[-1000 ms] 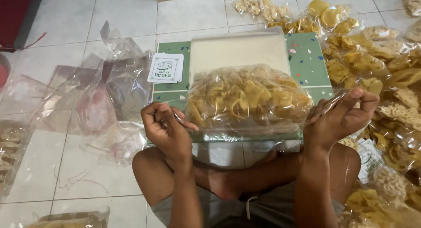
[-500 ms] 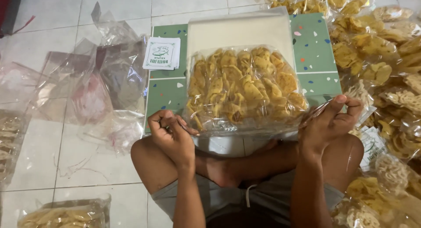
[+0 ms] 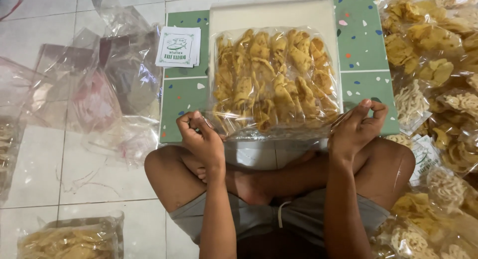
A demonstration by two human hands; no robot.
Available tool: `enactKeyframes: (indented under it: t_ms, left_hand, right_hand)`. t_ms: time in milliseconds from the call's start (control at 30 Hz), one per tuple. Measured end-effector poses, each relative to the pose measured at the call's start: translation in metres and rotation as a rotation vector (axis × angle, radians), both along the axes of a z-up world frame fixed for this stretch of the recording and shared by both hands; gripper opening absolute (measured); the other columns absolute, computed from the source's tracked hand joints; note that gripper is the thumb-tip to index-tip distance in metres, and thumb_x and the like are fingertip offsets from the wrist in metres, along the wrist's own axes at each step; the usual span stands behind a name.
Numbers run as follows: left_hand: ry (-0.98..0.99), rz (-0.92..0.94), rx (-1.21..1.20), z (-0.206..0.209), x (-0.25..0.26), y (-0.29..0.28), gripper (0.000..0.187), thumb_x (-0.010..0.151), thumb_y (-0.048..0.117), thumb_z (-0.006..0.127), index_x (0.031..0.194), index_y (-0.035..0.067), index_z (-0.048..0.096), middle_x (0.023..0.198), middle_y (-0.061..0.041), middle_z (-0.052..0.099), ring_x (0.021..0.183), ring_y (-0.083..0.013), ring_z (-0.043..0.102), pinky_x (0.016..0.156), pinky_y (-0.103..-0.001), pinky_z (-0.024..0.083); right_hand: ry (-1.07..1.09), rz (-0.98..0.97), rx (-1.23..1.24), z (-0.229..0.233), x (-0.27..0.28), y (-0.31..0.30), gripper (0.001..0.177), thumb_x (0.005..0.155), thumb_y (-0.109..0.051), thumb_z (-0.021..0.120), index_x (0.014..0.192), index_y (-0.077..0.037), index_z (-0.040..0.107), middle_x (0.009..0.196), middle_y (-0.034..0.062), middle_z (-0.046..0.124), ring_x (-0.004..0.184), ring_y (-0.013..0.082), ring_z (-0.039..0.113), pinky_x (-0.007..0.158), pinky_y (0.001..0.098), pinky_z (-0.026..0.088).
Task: Packaging crackers into plastic bags while sitting on the floor
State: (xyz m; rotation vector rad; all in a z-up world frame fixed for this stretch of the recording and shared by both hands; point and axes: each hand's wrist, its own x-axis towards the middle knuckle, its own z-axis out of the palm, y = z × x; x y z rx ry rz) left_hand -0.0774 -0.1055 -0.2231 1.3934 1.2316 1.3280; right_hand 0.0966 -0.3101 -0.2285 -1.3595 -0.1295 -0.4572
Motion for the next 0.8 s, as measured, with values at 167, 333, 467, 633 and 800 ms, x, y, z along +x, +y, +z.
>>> enactKeyframes:
  t_ms: [167,333,467,633,800]
  left_hand:
    - [0.03,-0.007,0.004,-0.015,-0.002,0.01,0.011,0.104,0.02,0.057,0.098,0.011,0.059,0.058,-0.009,0.06,0.036,-0.0217,0.061,0.032,-0.029,0.052]
    - [0.011,-0.027,0.01,0.008,0.0,-0.002,0.011,0.104,0.018,0.056,0.097,0.01,0.057,0.057,-0.008,0.058,0.036,-0.0243,0.063,0.032,-0.03,0.053]
    - [0.007,-0.031,0.004,0.005,0.0,-0.004,0.012,0.105,0.018,0.055,0.097,0.009,0.057,0.056,-0.008,0.058,0.036,-0.025,0.063,0.033,-0.03,0.053]
    - [0.023,-0.018,0.025,-0.015,-0.004,0.002,0.013,0.106,0.019,0.056,0.097,0.009,0.058,0.055,-0.009,0.058,0.036,-0.0252,0.062,0.033,-0.031,0.052]
    - [0.112,-0.007,0.064,-0.013,-0.007,0.001,0.013,0.104,0.019,0.059,0.095,0.01,0.058,0.055,-0.009,0.06,0.038,-0.0258,0.064,0.038,-0.034,0.054]
  right_hand:
    - [0.004,-0.005,-0.104,-0.007,0.001,-0.006,0.009,0.116,-0.009,0.047,0.107,-0.009,0.047,0.056,-0.0034,0.045,0.049,0.0035,0.041,0.057,0.0158,0.035]
    - [0.03,0.014,-0.1,-0.001,-0.003,-0.005,0.009,0.116,-0.01,0.044,0.107,-0.009,0.045,0.053,-0.0039,0.042,0.046,0.0032,0.039,0.056,0.0151,0.035]
    - [0.042,-0.009,-0.143,-0.008,-0.002,-0.008,0.009,0.116,-0.009,0.046,0.108,-0.009,0.046,0.054,-0.0034,0.043,0.047,0.0035,0.039,0.056,0.0157,0.035]
    - [0.053,-0.03,-0.201,-0.028,0.002,-0.017,0.01,0.116,-0.006,0.047,0.106,-0.008,0.048,0.053,-0.0018,0.045,0.047,0.0055,0.04,0.055,0.0174,0.035]
    - [0.065,-0.003,-0.098,-0.043,0.008,-0.022,0.008,0.116,-0.009,0.045,0.108,-0.009,0.046,0.05,0.0002,0.045,0.041,0.0072,0.042,0.05,0.017,0.036]
